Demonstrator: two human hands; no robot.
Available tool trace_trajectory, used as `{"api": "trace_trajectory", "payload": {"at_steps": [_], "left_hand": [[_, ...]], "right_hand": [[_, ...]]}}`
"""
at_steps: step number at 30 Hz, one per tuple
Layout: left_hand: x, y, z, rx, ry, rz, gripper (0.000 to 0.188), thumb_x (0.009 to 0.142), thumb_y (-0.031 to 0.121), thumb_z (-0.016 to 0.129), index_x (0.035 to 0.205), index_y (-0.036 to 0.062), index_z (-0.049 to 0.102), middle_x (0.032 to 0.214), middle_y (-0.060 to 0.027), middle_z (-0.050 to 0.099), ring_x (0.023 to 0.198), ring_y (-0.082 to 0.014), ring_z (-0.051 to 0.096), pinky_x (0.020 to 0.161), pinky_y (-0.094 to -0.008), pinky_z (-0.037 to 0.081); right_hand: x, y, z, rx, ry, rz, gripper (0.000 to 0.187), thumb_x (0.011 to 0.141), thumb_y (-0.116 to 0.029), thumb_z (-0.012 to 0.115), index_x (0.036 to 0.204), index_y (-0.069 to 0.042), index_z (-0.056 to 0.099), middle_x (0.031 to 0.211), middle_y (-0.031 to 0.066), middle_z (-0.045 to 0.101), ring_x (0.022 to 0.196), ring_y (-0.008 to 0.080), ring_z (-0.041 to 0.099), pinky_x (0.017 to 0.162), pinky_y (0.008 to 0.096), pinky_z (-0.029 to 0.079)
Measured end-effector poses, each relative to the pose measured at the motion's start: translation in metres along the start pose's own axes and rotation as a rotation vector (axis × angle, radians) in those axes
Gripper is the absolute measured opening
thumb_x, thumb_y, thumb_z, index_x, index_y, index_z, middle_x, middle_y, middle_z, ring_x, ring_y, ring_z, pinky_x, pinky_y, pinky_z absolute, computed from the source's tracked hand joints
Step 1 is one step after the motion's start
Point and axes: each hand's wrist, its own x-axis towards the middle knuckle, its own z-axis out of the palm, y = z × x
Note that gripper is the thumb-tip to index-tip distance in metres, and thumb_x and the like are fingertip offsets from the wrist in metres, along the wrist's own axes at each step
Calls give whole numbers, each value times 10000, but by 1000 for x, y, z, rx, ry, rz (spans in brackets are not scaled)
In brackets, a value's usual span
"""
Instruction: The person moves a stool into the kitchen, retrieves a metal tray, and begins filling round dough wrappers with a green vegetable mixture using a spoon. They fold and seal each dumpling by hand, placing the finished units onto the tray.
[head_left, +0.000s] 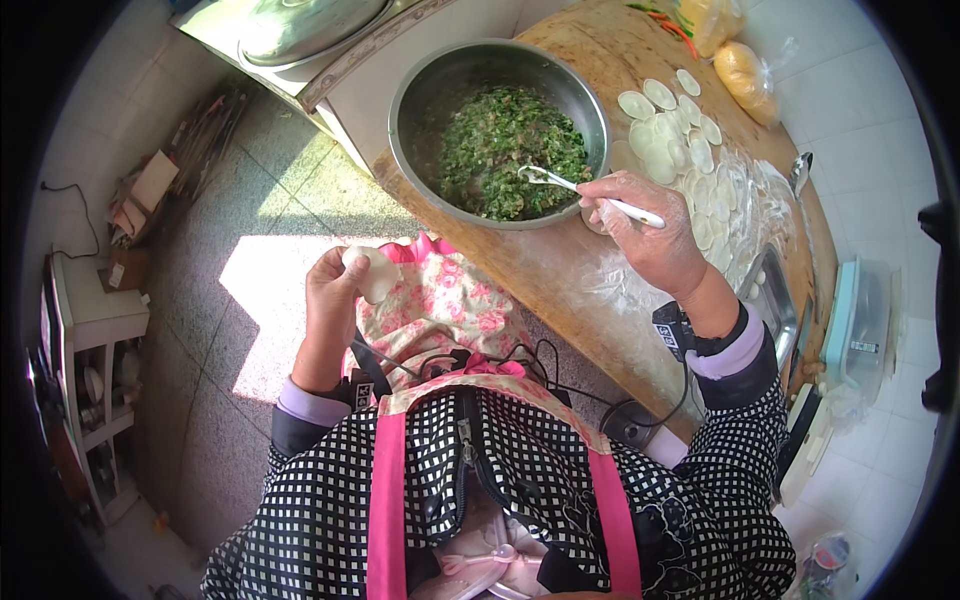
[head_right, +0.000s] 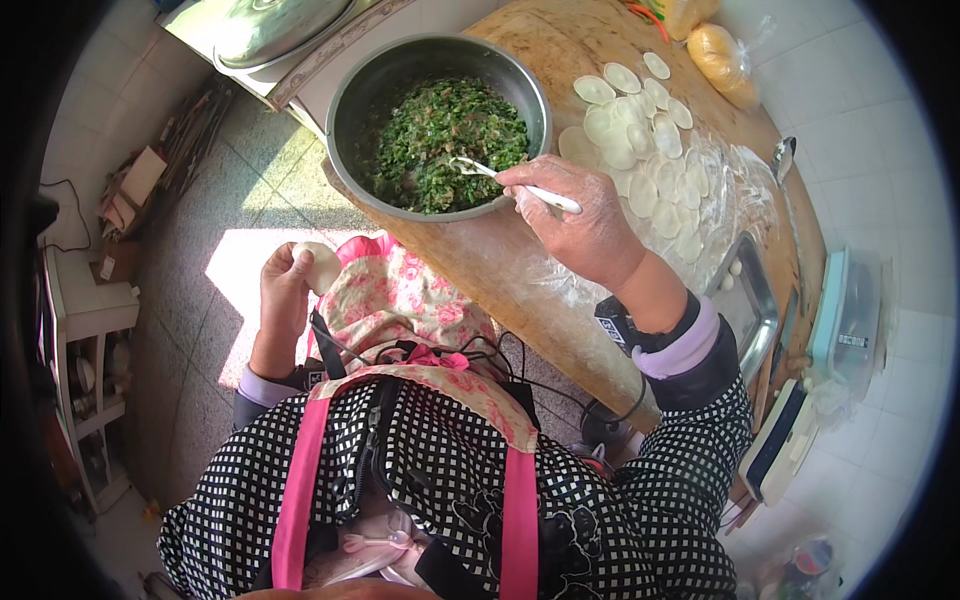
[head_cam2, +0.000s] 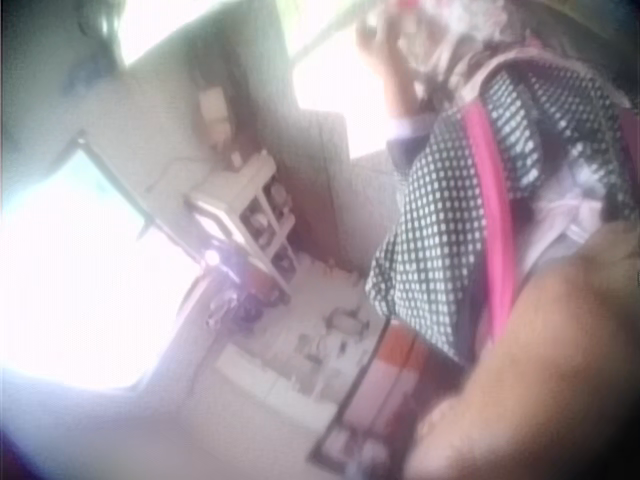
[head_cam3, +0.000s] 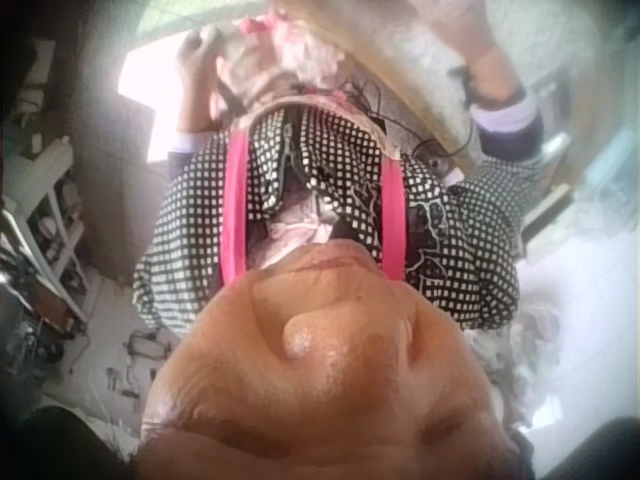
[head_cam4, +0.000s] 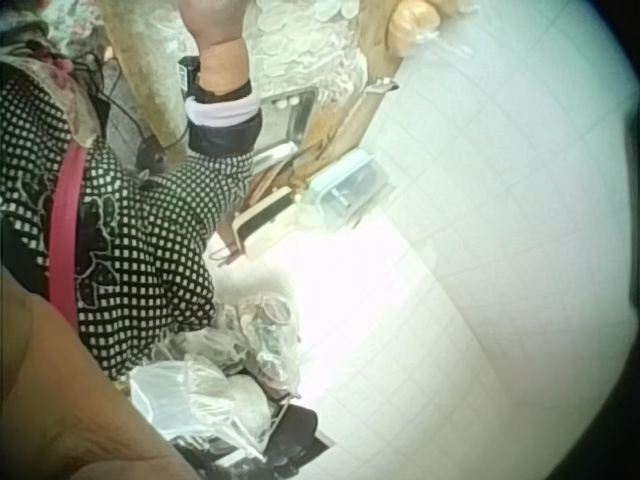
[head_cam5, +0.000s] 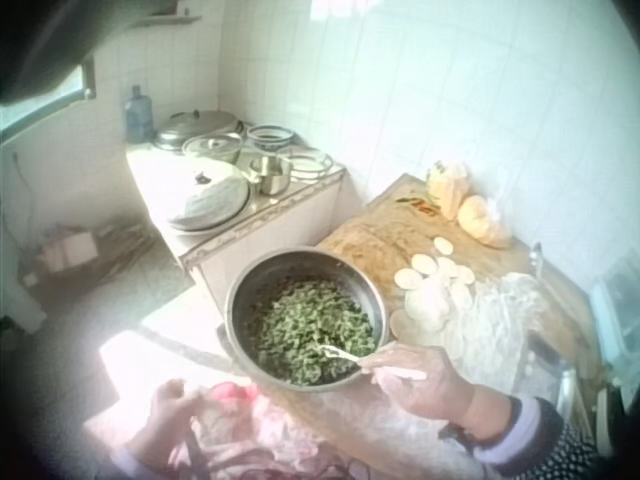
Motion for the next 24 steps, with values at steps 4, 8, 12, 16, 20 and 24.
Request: {"api": "trace_trajectory", "payload": {"at_steps": [4, 8, 12, 16, 20, 24], "left_hand": [[-10, 22, 10, -290, -247, -5, 194, 912, 110, 543, 1046, -27, 571, 1011, -142, 642, 924, -218, 633, 848, -359, 505], [-12, 31, 13, -327, -374, 89, 264, 906, 138, 556, 1099, -40, 572, 1052, -147, 641, 974, -248, 625, 901, -391, 481], [-4, 39, 22, -455, -432, 197, 306, 898, 173, 581, 1119, -37, 554, 1072, -142, 633, 1001, -240, 614, 919, -376, 471], [6, 52, 45, -533, -306, 174, 303, 909, 172, 567, 1126, -37, 534, 1101, -138, 619, 1022, -208, 605, 928, -344, 465], [13, 68, 72, -482, -241, 164, 307, 929, 145, 527, 1163, -52, 517, 1101, -136, 619, 1007, -202, 614, 902, -332, 483], [15, 77, 99, -377, -250, 68, 336, 931, 122, 506, 1203, -74, 487, 1102, -144, 615, 970, -203, 625, 873, -326, 492]], "right_hand": [[-1, -1, 7, 11, -49, -38, 167, 809, 2, 581, 963, -1, 646, 855, 106, 645, 754, 185, 620, 689, 278, 495], [0, -4, 10, 47, -105, -55, 171, 818, -4, 573, 972, -5, 646, 852, 106, 643, 745, 189, 617, 679, 275, 493], [2, -4, 7, 111, -195, 106, 171, 862, -37, 540, 995, -1, 641, 860, 92, 650, 740, 165, 613, 669, 255, 494], [4, 4, 9, 490, -143, 353, 214, 906, -110, 526, 1049, 24, 611, 879, 92, 641, 740, 134, 592, 672, 251, 491], [6, 11, 7, 769, -50, 503, 262, 924, -148, 513, 1093, 41, 579, 902, 108, 636, 737, 119, 573, 661, 247, 477], [6, 4, -1, 800, 84, 334, 232, 937, -119, 493, 1085, 28, 595, 915, 107, 640, 777, 116, 601, 674, 243, 497]]}}
